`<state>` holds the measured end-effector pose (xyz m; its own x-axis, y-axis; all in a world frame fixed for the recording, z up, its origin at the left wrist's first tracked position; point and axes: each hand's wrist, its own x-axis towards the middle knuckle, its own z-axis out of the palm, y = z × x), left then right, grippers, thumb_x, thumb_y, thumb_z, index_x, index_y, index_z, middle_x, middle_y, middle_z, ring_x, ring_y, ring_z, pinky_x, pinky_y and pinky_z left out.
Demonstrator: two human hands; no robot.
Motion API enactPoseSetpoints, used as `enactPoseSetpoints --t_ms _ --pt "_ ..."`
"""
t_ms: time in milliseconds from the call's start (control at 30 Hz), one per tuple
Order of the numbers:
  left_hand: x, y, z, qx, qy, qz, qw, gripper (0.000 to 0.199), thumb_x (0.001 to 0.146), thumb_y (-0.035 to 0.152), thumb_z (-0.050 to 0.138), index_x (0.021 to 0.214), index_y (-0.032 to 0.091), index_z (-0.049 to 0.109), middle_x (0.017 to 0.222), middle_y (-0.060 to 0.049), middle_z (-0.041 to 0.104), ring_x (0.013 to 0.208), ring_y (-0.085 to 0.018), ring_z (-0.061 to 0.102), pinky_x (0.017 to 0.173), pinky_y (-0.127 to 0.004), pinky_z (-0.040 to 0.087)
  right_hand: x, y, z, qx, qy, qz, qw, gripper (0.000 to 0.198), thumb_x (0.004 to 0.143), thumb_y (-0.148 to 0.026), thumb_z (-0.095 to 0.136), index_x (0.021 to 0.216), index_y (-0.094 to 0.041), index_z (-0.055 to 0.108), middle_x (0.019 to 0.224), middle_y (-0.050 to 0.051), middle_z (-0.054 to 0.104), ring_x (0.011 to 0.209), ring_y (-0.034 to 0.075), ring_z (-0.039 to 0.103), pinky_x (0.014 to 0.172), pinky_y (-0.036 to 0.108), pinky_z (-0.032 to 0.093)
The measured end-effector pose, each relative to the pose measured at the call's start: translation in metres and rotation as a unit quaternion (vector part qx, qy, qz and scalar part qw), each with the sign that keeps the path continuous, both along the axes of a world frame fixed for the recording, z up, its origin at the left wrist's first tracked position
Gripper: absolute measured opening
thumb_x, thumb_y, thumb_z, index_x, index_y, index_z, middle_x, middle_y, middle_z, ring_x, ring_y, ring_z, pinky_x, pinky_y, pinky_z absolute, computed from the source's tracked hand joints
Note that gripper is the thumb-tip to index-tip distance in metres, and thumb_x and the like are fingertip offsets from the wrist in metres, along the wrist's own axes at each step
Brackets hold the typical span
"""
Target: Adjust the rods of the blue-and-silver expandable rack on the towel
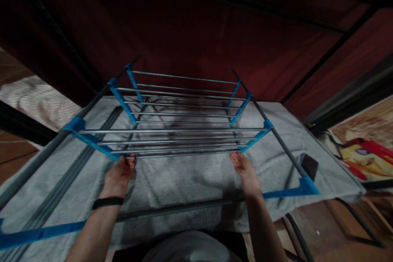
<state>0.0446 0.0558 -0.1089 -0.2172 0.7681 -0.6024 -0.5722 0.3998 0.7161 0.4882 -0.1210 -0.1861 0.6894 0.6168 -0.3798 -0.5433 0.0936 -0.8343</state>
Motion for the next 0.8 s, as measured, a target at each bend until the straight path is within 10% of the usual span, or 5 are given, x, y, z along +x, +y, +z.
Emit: enactPoseSetpoints --t_ms 800 --pt "0.003 0.004 -0.011 0.031 0.003 -0.010 0.999 0.030 0.101 0.009 0.042 0.078 0.015 0.060 0.071 0.001 0.063 0.051 -0.007 0.049 0.047 -0.013 0.042 -0.017 -0.004 0.008 0.089 -0.007 -0.015 0.996 0.028 0.071 -0.035 0.087 0.090 -0.026 0.069 0.096 -0.001 0.077 0.095 0.015 0.075 0.091 0.031 0.064"
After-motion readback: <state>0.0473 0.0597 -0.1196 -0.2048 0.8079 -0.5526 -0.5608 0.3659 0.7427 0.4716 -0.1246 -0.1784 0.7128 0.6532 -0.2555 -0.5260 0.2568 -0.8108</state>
